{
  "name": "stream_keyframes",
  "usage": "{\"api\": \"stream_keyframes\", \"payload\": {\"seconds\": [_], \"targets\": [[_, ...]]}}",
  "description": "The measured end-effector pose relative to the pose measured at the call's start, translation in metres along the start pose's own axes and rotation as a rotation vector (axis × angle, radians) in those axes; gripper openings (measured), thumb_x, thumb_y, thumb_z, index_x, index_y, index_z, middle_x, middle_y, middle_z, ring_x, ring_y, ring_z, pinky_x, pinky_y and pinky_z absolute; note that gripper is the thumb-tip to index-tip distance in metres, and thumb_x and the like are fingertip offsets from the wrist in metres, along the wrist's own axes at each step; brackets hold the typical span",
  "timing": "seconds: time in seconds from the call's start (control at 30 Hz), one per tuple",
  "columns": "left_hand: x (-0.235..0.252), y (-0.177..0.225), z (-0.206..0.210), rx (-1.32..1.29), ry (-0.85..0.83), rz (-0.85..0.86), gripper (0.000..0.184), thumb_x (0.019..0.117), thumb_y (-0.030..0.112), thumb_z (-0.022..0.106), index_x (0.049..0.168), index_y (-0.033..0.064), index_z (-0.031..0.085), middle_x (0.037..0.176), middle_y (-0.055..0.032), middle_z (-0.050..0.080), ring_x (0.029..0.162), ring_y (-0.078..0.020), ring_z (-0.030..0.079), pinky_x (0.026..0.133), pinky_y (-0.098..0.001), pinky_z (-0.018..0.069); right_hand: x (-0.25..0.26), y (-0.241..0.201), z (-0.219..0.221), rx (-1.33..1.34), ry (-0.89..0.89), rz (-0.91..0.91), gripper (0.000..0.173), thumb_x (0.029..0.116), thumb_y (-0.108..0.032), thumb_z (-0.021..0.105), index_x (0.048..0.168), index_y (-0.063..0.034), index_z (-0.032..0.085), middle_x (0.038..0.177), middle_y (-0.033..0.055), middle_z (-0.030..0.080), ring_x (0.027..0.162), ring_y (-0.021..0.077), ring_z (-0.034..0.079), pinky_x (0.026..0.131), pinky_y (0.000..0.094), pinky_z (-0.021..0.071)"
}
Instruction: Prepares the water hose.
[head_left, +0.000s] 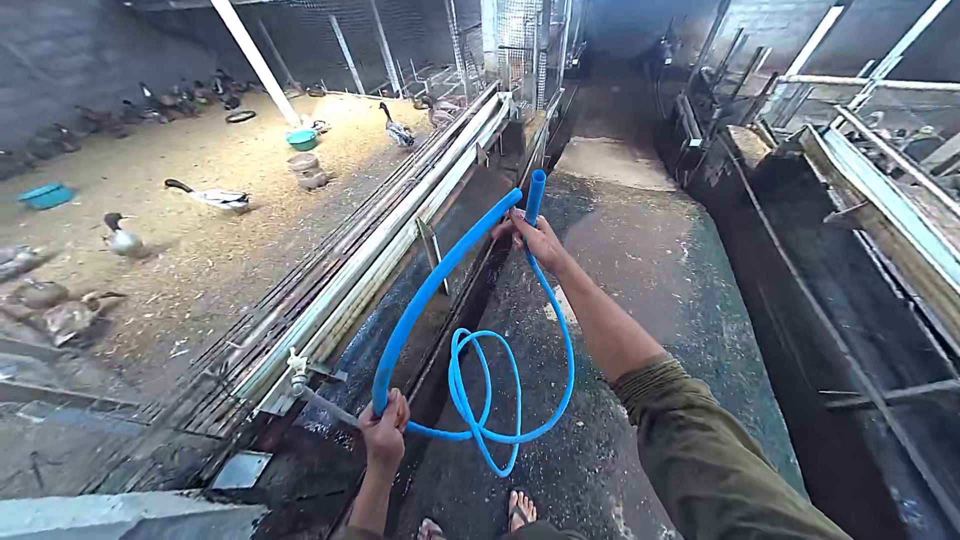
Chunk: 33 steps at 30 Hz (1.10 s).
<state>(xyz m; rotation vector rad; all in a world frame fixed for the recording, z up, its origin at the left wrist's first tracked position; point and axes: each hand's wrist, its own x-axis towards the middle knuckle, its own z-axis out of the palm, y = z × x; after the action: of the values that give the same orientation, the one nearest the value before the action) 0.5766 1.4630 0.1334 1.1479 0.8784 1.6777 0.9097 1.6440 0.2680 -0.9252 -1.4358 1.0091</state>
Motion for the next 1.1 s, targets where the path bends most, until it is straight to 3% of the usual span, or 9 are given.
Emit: {"api": "stream_keyframes", "payload": {"seconds": [0.13, 0.23, 0.3, 0.43, 0.57, 0.67, 0.77, 0.9, 1.1], "targets": [[0.010, -0.021, 0.002, 0.170, -0.072, -0.142, 0.025, 0.0979, 0.020, 0.049, 0.075, 0.0230, 0.059, 0.052, 0.0168, 0.047, 0.044, 0.0039, 0.042, 0.044, -0.0157, 0.0380, 0.018, -0.014, 0.019, 0.240, -0.009, -0.063, 0.043, 0.1103, -0.027, 0.038, 0.142, -0.0002, 0.051, 0.131, 0.0104, 0.068, 0.089, 0.0075, 0.067, 0.078, 0.0254, 0.0553], [0.014, -0.038, 0.014, 0.484, -0.213, -0.345, 0.028, 0.1026, 0.027, 0.051, 0.102, 0.0028, 0.065, 0.068, 0.0025, 0.059, 0.059, -0.0066, 0.057, 0.060, -0.0283, 0.0524, 0.018, -0.037, 0.037, 0.311, 0.003, -0.048, 0.029, 0.1106, -0.023, 0.040, 0.126, -0.0016, 0.052, 0.116, 0.0158, 0.074, 0.107, 0.0261, 0.072, 0.095, 0.0423, 0.0588], [0.022, -0.054, 0.018, 0.670, -0.371, -0.452, 0.045, 0.1034, 0.033, 0.058, 0.131, -0.0019, 0.060, 0.108, -0.0154, 0.069, 0.097, -0.0222, 0.068, 0.091, -0.0440, 0.0557, 0.020, -0.041, 0.046, 0.269, -0.017, -0.072, 0.025, 0.1104, -0.021, 0.045, 0.129, -0.0051, 0.050, 0.101, 0.0111, 0.075, 0.099, 0.0281, 0.074, 0.094, 0.0474, 0.0608], [0.036, -0.076, -0.005, 0.717, -0.437, -0.534, 0.089, 0.0835, 0.029, 0.083, 0.156, 0.0035, 0.037, 0.145, -0.0296, 0.048, 0.136, -0.0439, 0.047, 0.112, -0.0607, 0.0405, 0.026, -0.018, 0.065, -0.035, 0.040, -0.227, 0.028, 0.1083, -0.018, 0.048, 0.132, -0.0033, 0.045, 0.085, -0.0029, 0.066, 0.077, 0.0163, 0.073, 0.082, 0.0443, 0.0653], [0.052, -0.057, -0.080, 0.702, -0.134, -0.682, 0.064, 0.0997, 0.022, 0.065, 0.155, 0.0035, 0.037, 0.143, -0.0262, 0.054, 0.133, -0.0380, 0.054, 0.111, -0.0522, 0.0455, 0.029, 0.011, 0.073, -0.541, 0.157, -0.089, 0.046, 0.1104, -0.030, 0.043, 0.142, 0.0043, 0.039, 0.101, 0.0116, 0.067, 0.089, 0.0175, 0.072, 0.090, 0.0414, 0.0606], [0.066, -0.058, -0.163, 0.723, 0.130, -0.792, 0.056, 0.1066, 0.031, 0.055, 0.152, 0.0014, 0.040, 0.135, -0.0252, 0.061, 0.123, -0.0367, 0.061, 0.105, -0.0546, 0.0490, 0.028, 0.023, 0.101, -0.871, 0.108, -0.034, 0.061, 0.1062, -0.023, 0.046, 0.154, 0.0085, 0.025, 0.116, 0.0283, 0.067, 0.103, 0.0395, 0.070, 0.096, 0.0591, 0.0525], [0.095, -0.079, -0.250, 0.767, 0.256, -0.848, 0.062, 0.1059, 0.040, 0.054, 0.151, -0.0003, 0.040, 0.137, -0.0275, 0.058, 0.128, -0.0404, 0.057, 0.108, -0.0585, 0.0455, 0.034, 0.054, 0.147, -1.059, -0.103, -0.035, 0.054, 0.1005, -0.012, 0.052, 0.143, 0.0167, 0.034, 0.109, 0.0388, 0.064, 0.099, 0.0567, 0.066, 0.086, 0.0711, 0.0504], [0.168, -0.121, -0.338, 0.854, 0.296, -0.804, 0.068, 0.1053, 0.044, 0.053, 0.153, -0.0023, 0.038, 0.148, -0.0303, 0.048, 0.138, -0.0419, 0.049, 0.114, -0.0576, 0.0410, 0.045, 0.152, 0.241, -1.090, -0.466, 0.177, 0.036, 0.0994, -0.013, 0.058, 0.126, 0.0114, 0.055, 0.095, 0.0346, 0.068, 0.092, 0.0556, 0.067, 0.083, 0.0708, 0.0499], [0.262, -0.213, -0.408, 1.037, 0.240, -0.888, 0.066, 0.1046, 0.048, 0.053, 0.148, -0.0014, 0.045, 0.144, -0.0303, 0.050, 0.133, -0.0434, 0.051, 0.110, -0.0609, 0.0408, 0.046, 0.373, 0.386, -0.768, -0.947, 0.463, 0.038, 0.0867, -0.005, 0.070, 0.124, 0.0006, 0.065, 0.121, 0.0246, 0.068, 0.118, 0.0415, 0.064, 0.101, 0.0618, 0.0484]]}}
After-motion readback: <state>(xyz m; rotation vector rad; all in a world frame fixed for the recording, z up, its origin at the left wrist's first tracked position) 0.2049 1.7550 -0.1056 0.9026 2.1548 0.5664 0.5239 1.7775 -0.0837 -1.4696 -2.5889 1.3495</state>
